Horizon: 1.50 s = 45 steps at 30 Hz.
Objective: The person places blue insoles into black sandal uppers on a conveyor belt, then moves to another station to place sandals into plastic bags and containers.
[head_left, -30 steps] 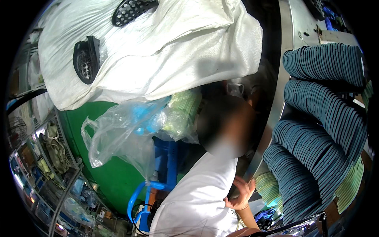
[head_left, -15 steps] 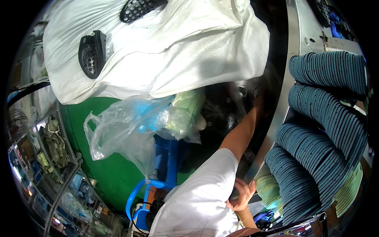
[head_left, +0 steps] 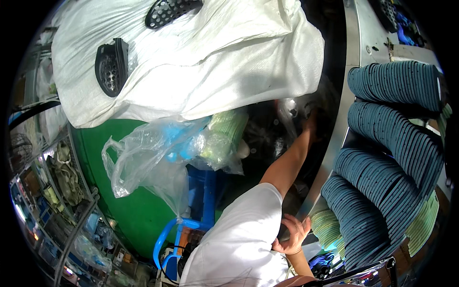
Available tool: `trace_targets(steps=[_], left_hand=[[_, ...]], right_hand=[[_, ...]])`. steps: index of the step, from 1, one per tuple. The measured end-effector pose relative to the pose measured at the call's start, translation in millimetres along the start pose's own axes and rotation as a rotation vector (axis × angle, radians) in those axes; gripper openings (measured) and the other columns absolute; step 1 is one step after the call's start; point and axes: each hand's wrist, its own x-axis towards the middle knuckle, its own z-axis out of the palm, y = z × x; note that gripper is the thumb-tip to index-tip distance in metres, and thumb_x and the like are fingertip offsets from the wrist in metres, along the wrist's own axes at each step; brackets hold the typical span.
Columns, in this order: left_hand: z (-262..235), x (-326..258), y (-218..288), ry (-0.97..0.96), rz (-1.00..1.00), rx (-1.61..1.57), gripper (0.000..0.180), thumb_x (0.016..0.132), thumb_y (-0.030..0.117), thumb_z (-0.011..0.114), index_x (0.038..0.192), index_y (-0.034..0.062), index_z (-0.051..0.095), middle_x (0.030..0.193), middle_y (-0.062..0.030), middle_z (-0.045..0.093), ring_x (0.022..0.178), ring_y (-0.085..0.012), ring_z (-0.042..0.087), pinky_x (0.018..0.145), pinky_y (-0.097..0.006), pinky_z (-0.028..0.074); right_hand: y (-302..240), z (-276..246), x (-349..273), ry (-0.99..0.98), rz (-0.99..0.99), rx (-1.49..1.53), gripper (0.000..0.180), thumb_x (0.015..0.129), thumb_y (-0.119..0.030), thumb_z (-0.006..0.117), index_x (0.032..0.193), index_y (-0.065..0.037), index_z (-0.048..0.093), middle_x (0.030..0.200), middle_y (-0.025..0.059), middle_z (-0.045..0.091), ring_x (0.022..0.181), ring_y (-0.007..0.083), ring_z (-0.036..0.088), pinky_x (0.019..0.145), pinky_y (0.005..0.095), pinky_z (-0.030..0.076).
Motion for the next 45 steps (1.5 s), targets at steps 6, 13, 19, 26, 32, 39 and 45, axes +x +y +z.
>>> trace_targets(steps=[6, 13, 19, 26, 32, 39, 45], left_hand=[[-16, 66, -14, -0.282, 0.015, -0.302, 0.053, 0.067, 0.055, 0.053, 0.096, 0.0104, 0.056, 0.091, -0.0085, 0.055, 0.08, -0.0213, 0.052, 0.063, -0.043, 0.042], [-53, -82, -6, 0.01, 0.146, 0.512, 0.074, 0.063, 0.033, 0.069, 0.116, 0.0036, 0.026, 0.109, -0.0158, 0.043, 0.097, -0.0289, 0.048, 0.07, -0.044, 0.045], [-145, -246, -6, -0.213, 0.899, 0.603, 0.077, 0.055, 0.008, 0.074, 0.117, 0.0037, 0.027, 0.115, -0.0116, 0.037, 0.104, -0.0212, 0.041, 0.084, -0.033, 0.038], [-119, -354, -45, -0.552, 1.824, 1.237, 0.063, 0.058, 0.012, 0.072, 0.109, 0.0027, 0.035, 0.114, -0.0175, 0.039, 0.105, -0.0314, 0.039, 0.088, -0.035, 0.031], [-87, -385, -171, -0.977, 0.933, 1.372, 0.064, 0.053, 0.015, 0.076, 0.106, 0.0018, 0.043, 0.105, -0.012, 0.05, 0.095, -0.0246, 0.049, 0.082, -0.033, 0.038], [-95, -333, -241, -0.661, 1.426, 2.024, 0.069, 0.048, 0.027, 0.076, 0.103, 0.0023, 0.043, 0.092, -0.016, 0.054, 0.087, -0.0338, 0.052, 0.073, -0.039, 0.041], [-134, -336, -236, -0.381, 1.353, 2.232, 0.1, 0.048, 0.046, 0.074, 0.121, -0.0038, 0.026, 0.116, -0.0242, 0.036, 0.109, -0.0371, 0.033, 0.089, -0.043, 0.028]], right_hand=[[-7, 1, 1, -0.001, -0.06, 0.018, 0.04, 0.064, -0.036, 0.056, 0.087, -0.003, 0.055, 0.078, 0.0064, 0.058, 0.078, 0.0204, 0.057, 0.096, 0.0399, 0.019], [-5, 2, 0, 0.022, -0.041, -0.05, 0.042, 0.059, -0.034, 0.059, 0.089, -0.006, 0.056, 0.08, 0.0058, 0.058, 0.083, 0.0213, 0.054, 0.09, 0.0435, 0.026], [-34, -7, -9, -0.044, 0.025, -0.121, 0.045, 0.062, -0.027, 0.061, 0.1, -0.006, 0.051, 0.097, 0.0099, 0.052, 0.1, 0.0249, 0.045, 0.093, 0.0499, 0.021], [-63, -23, -111, -0.152, 0.019, 0.176, 0.032, 0.066, -0.017, 0.059, 0.095, -0.003, 0.051, 0.093, 0.012, 0.054, 0.094, 0.0255, 0.049, 0.092, 0.0398, 0.031], [-59, -86, -264, 0.685, 0.561, 0.068, 0.029, 0.068, 0.0, 0.057, 0.096, -0.002, 0.051, 0.091, 0.0146, 0.054, 0.085, 0.0303, 0.051, 0.076, 0.0354, 0.04], [-127, -57, -482, 0.982, 1.513, -0.176, 0.042, 0.075, -0.009, 0.055, 0.114, -0.001, 0.043, 0.116, 0.0154, 0.041, 0.107, 0.0298, 0.038, 0.091, 0.0346, 0.03], [-166, -35, -515, 0.95, 1.672, -0.047, 0.049, 0.063, -0.008, 0.063, 0.107, 0.0, 0.043, 0.112, 0.0178, 0.04, 0.103, 0.0344, 0.04, 0.087, 0.0359, 0.033]])
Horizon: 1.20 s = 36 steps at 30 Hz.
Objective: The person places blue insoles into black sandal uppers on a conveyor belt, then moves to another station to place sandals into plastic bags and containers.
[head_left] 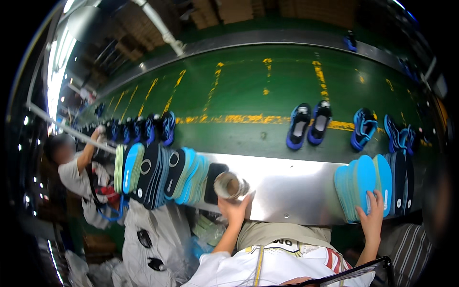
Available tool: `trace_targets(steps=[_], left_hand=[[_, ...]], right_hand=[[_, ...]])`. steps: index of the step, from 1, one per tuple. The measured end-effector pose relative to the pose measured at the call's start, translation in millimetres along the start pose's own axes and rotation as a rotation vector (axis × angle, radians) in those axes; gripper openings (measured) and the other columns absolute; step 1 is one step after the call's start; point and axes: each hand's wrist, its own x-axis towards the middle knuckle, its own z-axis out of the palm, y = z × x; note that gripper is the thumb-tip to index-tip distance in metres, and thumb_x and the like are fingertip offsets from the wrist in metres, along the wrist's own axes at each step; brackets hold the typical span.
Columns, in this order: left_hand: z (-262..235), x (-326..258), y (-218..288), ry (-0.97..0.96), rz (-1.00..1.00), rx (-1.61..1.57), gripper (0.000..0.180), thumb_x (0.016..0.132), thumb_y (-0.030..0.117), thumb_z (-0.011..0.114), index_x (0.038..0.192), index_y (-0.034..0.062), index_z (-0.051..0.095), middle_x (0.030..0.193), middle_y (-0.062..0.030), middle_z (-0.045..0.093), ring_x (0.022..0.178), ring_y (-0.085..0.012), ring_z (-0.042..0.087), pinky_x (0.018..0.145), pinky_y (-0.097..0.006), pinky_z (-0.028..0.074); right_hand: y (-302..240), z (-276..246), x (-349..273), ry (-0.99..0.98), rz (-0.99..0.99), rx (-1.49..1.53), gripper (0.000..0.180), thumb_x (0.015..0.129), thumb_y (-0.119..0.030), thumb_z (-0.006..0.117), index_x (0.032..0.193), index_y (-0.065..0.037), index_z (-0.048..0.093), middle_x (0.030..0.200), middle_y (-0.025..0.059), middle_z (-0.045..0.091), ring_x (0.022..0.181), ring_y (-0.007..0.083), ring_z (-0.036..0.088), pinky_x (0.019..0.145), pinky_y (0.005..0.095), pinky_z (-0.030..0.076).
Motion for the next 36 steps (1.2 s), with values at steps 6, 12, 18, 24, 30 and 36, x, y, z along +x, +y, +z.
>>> trace_targets(steps=[6, 12, 18, 24, 30, 36], left_hand=[[7, -30, 102, -0.551, 0.294, -0.323, 0.037, 0.072, 0.023, 0.062, 0.101, 0.0025, 0.051, 0.097, -0.0134, 0.049, 0.091, -0.0266, 0.046, 0.078, -0.036, 0.035], [122, 44, 201, -0.22, 1.186, 0.3, 0.056, 0.07, 0.028, 0.061, 0.12, 0.0127, 0.04, 0.109, -0.0119, 0.043, 0.099, -0.0277, 0.042, 0.08, -0.038, 0.034], [203, 81, 243, -0.397, 1.274, 0.518, 0.066, 0.067, 0.029, 0.062, 0.126, 0.023, 0.033, 0.091, -0.0089, 0.044, 0.084, -0.0275, 0.043, 0.069, -0.039, 0.037], [226, 69, 266, -0.608, 1.175, 0.393, 0.036, 0.072, 0.034, 0.057, 0.105, 0.0198, 0.053, 0.092, -0.0126, 0.046, 0.088, -0.0303, 0.045, 0.069, -0.042, 0.039], [207, 53, 272, -0.779, 1.037, 0.048, 0.04, 0.072, 0.031, 0.057, 0.104, 0.0068, 0.051, 0.097, -0.0161, 0.05, 0.09, -0.0293, 0.047, 0.073, -0.039, 0.038], [201, 102, 287, -0.235, 1.218, -0.056, 0.063, 0.07, 0.027, 0.062, 0.123, 0.0074, 0.034, 0.115, -0.0191, 0.039, 0.104, -0.0355, 0.04, 0.082, -0.043, 0.036]], right_hand=[[22, -5, 10, -0.07, 0.146, 0.264, 0.046, 0.059, -0.012, 0.07, 0.093, -0.001, 0.041, 0.089, 0.0194, 0.049, 0.083, 0.0373, 0.048, 0.071, 0.0374, 0.039], [29, -13, 10, -0.103, 0.049, 0.377, 0.058, 0.066, -0.015, 0.066, 0.112, 0.004, 0.036, 0.107, 0.0249, 0.045, 0.097, 0.0391, 0.046, 0.082, 0.0385, 0.038], [49, -40, 5, 0.016, -0.057, 0.325, 0.048, 0.076, -0.018, 0.055, 0.112, 0.008, 0.039, 0.114, 0.0319, 0.037, 0.1, 0.0438, 0.041, 0.087, 0.0427, 0.034], [62, -36, 29, 0.261, -0.158, 0.365, 0.026, 0.08, -0.011, 0.049, 0.096, 0.009, 0.052, 0.099, 0.026, 0.051, 0.084, 0.0382, 0.05, 0.077, 0.0403, 0.039], [58, -52, 117, 0.386, -0.135, 0.379, 0.016, 0.077, -0.01, 0.054, 0.086, 0.001, 0.059, 0.098, 0.0226, 0.054, 0.085, 0.0338, 0.055, 0.074, 0.0338, 0.044], [8, -3, 203, 0.396, -0.36, 0.213, 0.01, 0.072, -0.009, 0.056, 0.072, 0.001, 0.058, 0.097, 0.0162, 0.055, 0.084, 0.0307, 0.052, 0.074, 0.0354, 0.043]])
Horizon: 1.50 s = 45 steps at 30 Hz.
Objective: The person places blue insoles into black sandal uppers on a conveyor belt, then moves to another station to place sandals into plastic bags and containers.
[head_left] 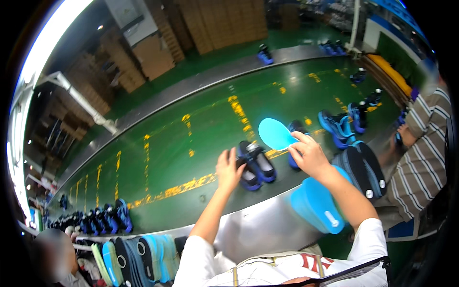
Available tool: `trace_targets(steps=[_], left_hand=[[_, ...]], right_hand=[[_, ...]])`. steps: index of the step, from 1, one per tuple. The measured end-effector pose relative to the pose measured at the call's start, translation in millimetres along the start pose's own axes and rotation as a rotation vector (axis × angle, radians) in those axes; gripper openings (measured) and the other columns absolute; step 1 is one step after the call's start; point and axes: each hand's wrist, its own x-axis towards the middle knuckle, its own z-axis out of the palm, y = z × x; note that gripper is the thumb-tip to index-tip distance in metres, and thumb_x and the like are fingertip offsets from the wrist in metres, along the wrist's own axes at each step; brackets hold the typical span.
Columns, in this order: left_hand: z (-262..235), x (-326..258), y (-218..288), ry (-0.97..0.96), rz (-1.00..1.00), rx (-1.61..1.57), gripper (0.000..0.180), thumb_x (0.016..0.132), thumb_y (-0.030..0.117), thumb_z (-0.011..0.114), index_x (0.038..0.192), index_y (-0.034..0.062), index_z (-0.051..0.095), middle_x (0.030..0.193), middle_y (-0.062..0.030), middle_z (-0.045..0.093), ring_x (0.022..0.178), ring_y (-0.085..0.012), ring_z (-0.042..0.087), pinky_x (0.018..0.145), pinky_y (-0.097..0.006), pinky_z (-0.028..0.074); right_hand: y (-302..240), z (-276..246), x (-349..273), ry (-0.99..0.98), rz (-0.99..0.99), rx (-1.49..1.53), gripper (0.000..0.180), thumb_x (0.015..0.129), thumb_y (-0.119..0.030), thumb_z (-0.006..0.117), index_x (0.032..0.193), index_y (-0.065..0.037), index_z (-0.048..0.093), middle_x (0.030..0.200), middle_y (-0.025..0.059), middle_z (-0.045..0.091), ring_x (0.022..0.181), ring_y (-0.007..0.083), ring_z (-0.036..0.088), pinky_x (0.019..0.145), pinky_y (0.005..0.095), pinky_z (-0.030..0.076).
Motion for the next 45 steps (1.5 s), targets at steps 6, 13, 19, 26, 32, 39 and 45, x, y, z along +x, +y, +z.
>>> trace_targets(steps=[6, 13, 19, 26, 32, 39, 45], left_hand=[[15, 6, -31, -0.128, -0.433, -0.474, 0.031, 0.081, 0.029, 0.051, 0.099, 0.0035, 0.053, 0.091, -0.0145, 0.054, 0.083, -0.0298, 0.053, 0.071, -0.033, 0.043], [13, 5, -51, -0.381, -0.826, -1.032, 0.028, 0.081, 0.032, 0.053, 0.081, 0.0046, 0.058, 0.063, 0.0008, 0.054, 0.05, -0.0065, 0.046, 0.045, -0.021, 0.036], [6, -1, -45, -0.401, -0.817, -1.083, 0.026, 0.08, 0.031, 0.053, 0.087, 0.0065, 0.058, 0.07, 0.0021, 0.055, 0.056, -0.0051, 0.045, 0.049, -0.019, 0.035], [10, -5, -41, -0.375, -0.816, -1.076, 0.028, 0.081, 0.032, 0.052, 0.094, 0.0067, 0.056, 0.077, 0.0033, 0.055, 0.064, -0.0047, 0.046, 0.054, -0.02, 0.036], [11, -9, -45, -0.372, -0.666, -1.125, 0.039, 0.082, 0.031, 0.051, 0.108, 0.0025, 0.049, 0.089, -0.0033, 0.054, 0.085, -0.0113, 0.048, 0.076, -0.025, 0.038], [22, -11, -44, -0.238, -0.73, -0.924, 0.035, 0.077, 0.023, 0.058, 0.099, -0.0014, 0.044, 0.086, -0.0077, 0.049, 0.074, -0.0131, 0.049, 0.066, -0.026, 0.042], [30, -16, -45, -0.204, -0.499, -0.701, 0.027, 0.075, 0.02, 0.06, 0.082, -0.0024, 0.046, 0.076, -0.0095, 0.049, 0.062, -0.013, 0.05, 0.057, -0.027, 0.043]], right_hand=[[-27, 67, 1, -0.379, -0.22, -0.096, 0.007, 0.065, -0.005, 0.053, 0.063, 0.001, 0.057, 0.086, 0.0072, 0.056, 0.073, 0.0246, 0.05, 0.068, 0.0342, 0.042], [-33, 103, 3, -0.596, -0.244, -0.173, 0.009, 0.062, -0.004, 0.051, 0.065, 0.001, 0.057, 0.079, 0.0097, 0.056, 0.074, 0.0239, 0.052, 0.068, 0.0322, 0.044], [-36, 124, 1, -0.797, -0.197, -0.319, 0.01, 0.063, -0.006, 0.053, 0.066, 0.002, 0.058, 0.081, 0.011, 0.057, 0.072, 0.0264, 0.053, 0.067, 0.033, 0.045], [-18, 183, -35, -0.65, 0.06, -0.182, 0.009, 0.064, 0.0, 0.05, 0.07, 0.003, 0.057, 0.085, 0.017, 0.052, 0.074, 0.0305, 0.056, 0.067, 0.0373, 0.047], [-16, 194, -40, -0.524, 0.043, -0.028, 0.009, 0.07, -0.001, 0.046, 0.071, 0.004, 0.054, 0.088, 0.0191, 0.051, 0.072, 0.0338, 0.056, 0.066, 0.0387, 0.046], [-16, 205, -39, -0.532, 0.132, -0.094, 0.009, 0.07, 0.001, 0.046, 0.07, 0.006, 0.053, 0.09, 0.0204, 0.051, 0.068, 0.0346, 0.057, 0.062, 0.0402, 0.047], [-19, 197, -38, -0.593, 0.164, -0.129, 0.009, 0.069, 0.002, 0.044, 0.071, 0.007, 0.051, 0.089, 0.0211, 0.05, 0.069, 0.0355, 0.057, 0.062, 0.0405, 0.047]])
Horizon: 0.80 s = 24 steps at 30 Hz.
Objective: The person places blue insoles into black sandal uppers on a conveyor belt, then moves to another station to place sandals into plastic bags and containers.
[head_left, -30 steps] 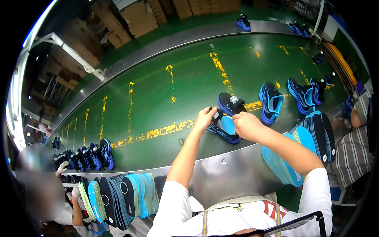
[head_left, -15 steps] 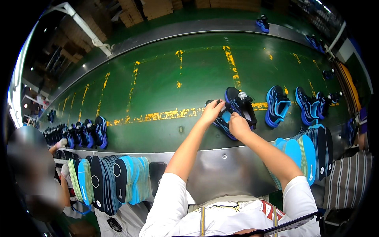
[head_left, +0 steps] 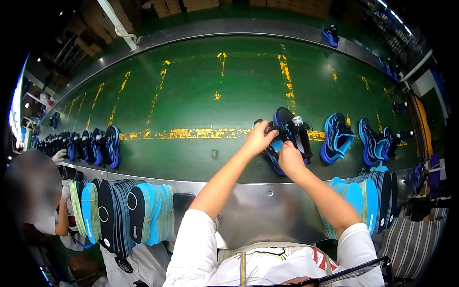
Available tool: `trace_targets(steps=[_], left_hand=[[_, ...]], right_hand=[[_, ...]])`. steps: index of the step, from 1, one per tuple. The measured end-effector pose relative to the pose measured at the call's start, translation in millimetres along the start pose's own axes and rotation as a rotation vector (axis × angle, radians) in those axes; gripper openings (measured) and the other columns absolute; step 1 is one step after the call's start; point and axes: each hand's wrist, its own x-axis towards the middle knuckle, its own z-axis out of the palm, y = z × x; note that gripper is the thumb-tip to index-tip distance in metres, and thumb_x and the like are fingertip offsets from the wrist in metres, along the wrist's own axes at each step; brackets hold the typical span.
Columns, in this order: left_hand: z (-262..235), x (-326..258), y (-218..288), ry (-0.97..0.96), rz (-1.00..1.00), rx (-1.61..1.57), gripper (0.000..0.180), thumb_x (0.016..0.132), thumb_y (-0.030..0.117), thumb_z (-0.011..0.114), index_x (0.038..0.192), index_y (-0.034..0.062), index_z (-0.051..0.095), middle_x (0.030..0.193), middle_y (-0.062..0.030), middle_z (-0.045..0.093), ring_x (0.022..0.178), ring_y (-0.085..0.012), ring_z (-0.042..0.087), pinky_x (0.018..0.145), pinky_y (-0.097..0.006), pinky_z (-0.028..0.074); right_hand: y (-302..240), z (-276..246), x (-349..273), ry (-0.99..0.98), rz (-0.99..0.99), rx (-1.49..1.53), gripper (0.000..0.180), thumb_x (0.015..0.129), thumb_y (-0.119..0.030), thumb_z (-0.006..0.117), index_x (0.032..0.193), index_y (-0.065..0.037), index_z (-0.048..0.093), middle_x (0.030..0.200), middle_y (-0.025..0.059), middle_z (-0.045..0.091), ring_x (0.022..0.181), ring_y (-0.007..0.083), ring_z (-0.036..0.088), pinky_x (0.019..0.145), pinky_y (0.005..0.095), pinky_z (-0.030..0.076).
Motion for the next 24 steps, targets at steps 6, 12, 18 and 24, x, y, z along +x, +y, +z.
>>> trace_targets(steps=[6, 12, 18, 24], left_hand=[[-8, -2, 7, 0.0, -0.024, 0.102, 0.029, 0.075, 0.025, 0.058, 0.078, -0.0018, 0.049, 0.069, -0.012, 0.053, 0.062, -0.0205, 0.053, 0.058, -0.031, 0.043], [-18, 1, 36, -0.057, -0.128, 0.103, 0.03, 0.073, 0.03, 0.057, 0.077, 0.0003, 0.054, 0.063, -0.0142, 0.054, 0.06, -0.0276, 0.053, 0.055, -0.035, 0.042], [-18, -3, 37, -0.07, -0.136, 0.067, 0.033, 0.075, 0.033, 0.056, 0.073, 0.0002, 0.05, 0.057, -0.01, 0.051, 0.053, -0.0205, 0.049, 0.051, -0.033, 0.039], [-13, -2, 32, -0.062, -0.163, 0.043, 0.031, 0.077, 0.031, 0.055, 0.076, 0.0005, 0.051, 0.059, -0.0113, 0.052, 0.054, -0.0204, 0.049, 0.052, -0.033, 0.039]], right_hand=[[-9, -18, -11, 0.046, -0.111, -0.083, 0.022, 0.072, -0.016, 0.053, 0.076, 0.005, 0.054, 0.088, 0.0216, 0.049, 0.068, 0.0342, 0.056, 0.064, 0.0381, 0.047], [-9, -62, 22, -0.58, -0.079, -0.198, 0.025, 0.061, -0.023, 0.061, 0.075, -0.002, 0.061, 0.075, 0.0166, 0.06, 0.076, 0.0302, 0.058, 0.07, 0.0365, 0.047], [1, -43, 30, -0.626, -0.321, -0.302, 0.014, 0.062, -0.009, 0.053, 0.068, 0.001, 0.061, 0.073, 0.0184, 0.059, 0.075, 0.0314, 0.059, 0.068, 0.0362, 0.047], [9, -18, 31, -0.511, -0.402, -0.331, 0.015, 0.069, -0.006, 0.049, 0.076, -0.003, 0.062, 0.087, 0.0152, 0.056, 0.082, 0.0276, 0.053, 0.073, 0.0339, 0.045]])
